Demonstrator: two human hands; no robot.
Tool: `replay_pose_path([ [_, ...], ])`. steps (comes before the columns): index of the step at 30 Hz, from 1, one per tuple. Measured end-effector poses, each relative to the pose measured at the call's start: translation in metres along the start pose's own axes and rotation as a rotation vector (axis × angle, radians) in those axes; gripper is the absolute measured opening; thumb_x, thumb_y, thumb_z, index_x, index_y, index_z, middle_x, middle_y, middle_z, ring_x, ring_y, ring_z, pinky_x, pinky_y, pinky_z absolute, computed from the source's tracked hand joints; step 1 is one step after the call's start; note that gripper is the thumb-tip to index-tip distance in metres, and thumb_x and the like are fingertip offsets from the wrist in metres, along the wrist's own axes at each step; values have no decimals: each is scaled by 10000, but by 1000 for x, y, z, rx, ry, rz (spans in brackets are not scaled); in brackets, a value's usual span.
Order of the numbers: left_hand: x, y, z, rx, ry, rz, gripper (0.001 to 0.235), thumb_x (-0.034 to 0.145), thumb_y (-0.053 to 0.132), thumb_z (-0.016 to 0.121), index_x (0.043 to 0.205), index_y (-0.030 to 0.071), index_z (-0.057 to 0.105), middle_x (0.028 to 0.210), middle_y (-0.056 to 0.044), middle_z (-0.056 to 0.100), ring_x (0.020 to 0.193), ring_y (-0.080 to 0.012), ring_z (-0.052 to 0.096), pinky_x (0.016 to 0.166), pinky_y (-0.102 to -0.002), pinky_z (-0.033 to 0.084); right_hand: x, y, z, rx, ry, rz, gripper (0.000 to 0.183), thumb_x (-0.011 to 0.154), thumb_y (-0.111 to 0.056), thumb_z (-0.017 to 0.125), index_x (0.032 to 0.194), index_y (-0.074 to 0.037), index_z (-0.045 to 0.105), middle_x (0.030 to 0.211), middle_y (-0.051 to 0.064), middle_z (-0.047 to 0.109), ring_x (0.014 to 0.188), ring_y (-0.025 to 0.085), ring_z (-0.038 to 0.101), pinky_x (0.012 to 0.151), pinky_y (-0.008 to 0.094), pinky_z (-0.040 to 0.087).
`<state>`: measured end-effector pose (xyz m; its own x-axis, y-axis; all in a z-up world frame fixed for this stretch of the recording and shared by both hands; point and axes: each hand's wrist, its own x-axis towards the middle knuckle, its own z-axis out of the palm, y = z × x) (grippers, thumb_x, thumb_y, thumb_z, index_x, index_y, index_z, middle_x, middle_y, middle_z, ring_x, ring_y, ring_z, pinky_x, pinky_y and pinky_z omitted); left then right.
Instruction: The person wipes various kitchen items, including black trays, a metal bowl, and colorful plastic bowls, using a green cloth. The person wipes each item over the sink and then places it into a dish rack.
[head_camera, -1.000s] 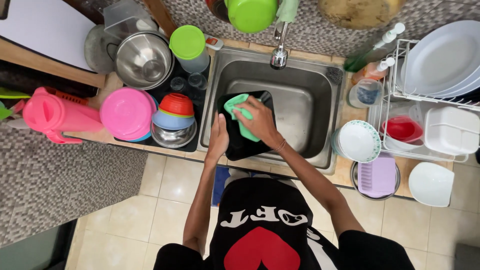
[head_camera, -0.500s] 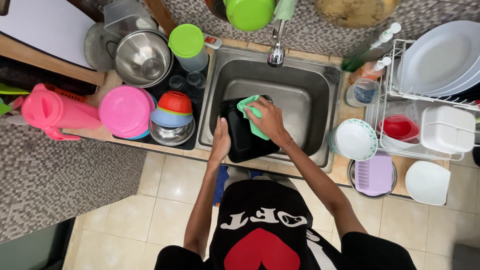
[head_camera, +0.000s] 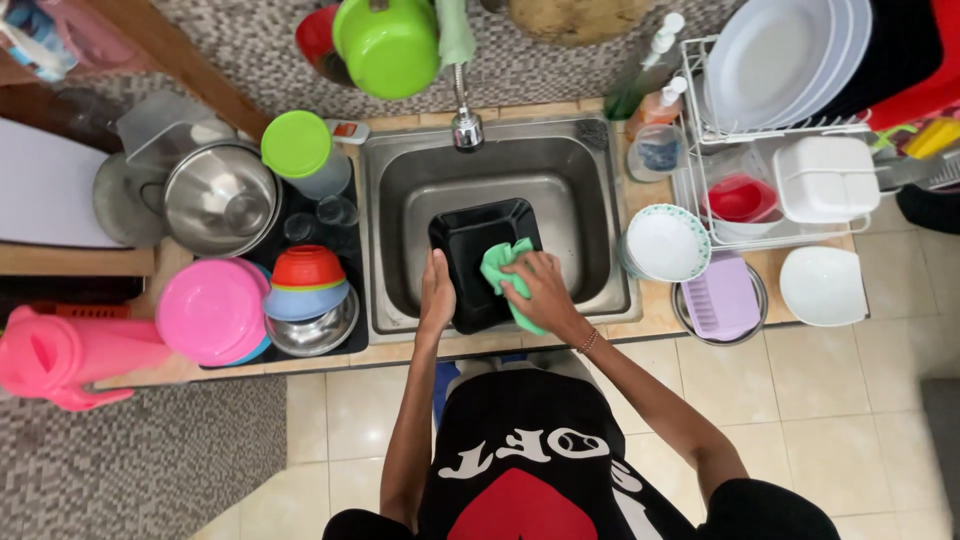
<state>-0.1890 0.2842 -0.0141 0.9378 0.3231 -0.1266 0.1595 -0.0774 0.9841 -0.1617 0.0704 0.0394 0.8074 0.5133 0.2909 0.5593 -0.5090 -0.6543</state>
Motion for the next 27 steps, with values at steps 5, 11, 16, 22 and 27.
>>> replay_pose_path([
  [5,-2,41,39,33,-169,-1,623,1100,457,291,1551,39,393,1498,-205,550,1429,-320,496,1159,-369,359,12,17,-15,-73,214,104,380,970,-200,680,1334,-104,629,1330,181,517,1279,413,470,1128,536,318],
  [11,15,43,53,-31,-204,83,550,1123,393,283,1518,37,423,1437,-206,584,1355,-329,545,1109,-393,403,19,-10,-17,30,62,21,520,1014,-186,630,1515,-121,506,1578,174,399,1460,451,357,1233,527,270],
  [16,10,35,44,0,-27,143,512,1128,369,317,1455,7,473,1330,-241,651,1246,-360,628,1042,-412,461,7,-8,-11,72,-124,-24,568,989,-179,622,1531,-123,463,1647,161,338,1501,413,324,1248,510,241],
  [22,-28,35,72,237,176,126,435,1048,290,528,1376,3,534,1037,-296,726,993,-468,702,832,-489,548,2,84,75,383,146,188,576,1089,-172,500,1609,-25,302,1676,222,269,1552,382,257,1249,478,216],
  [27,-49,23,76,614,53,258,557,910,118,669,1445,72,518,1142,-256,703,954,-471,683,806,-532,548,35,60,33,1641,239,773,705,988,-570,517,1401,1,514,1270,165,596,1155,289,578,1019,421,475],
])
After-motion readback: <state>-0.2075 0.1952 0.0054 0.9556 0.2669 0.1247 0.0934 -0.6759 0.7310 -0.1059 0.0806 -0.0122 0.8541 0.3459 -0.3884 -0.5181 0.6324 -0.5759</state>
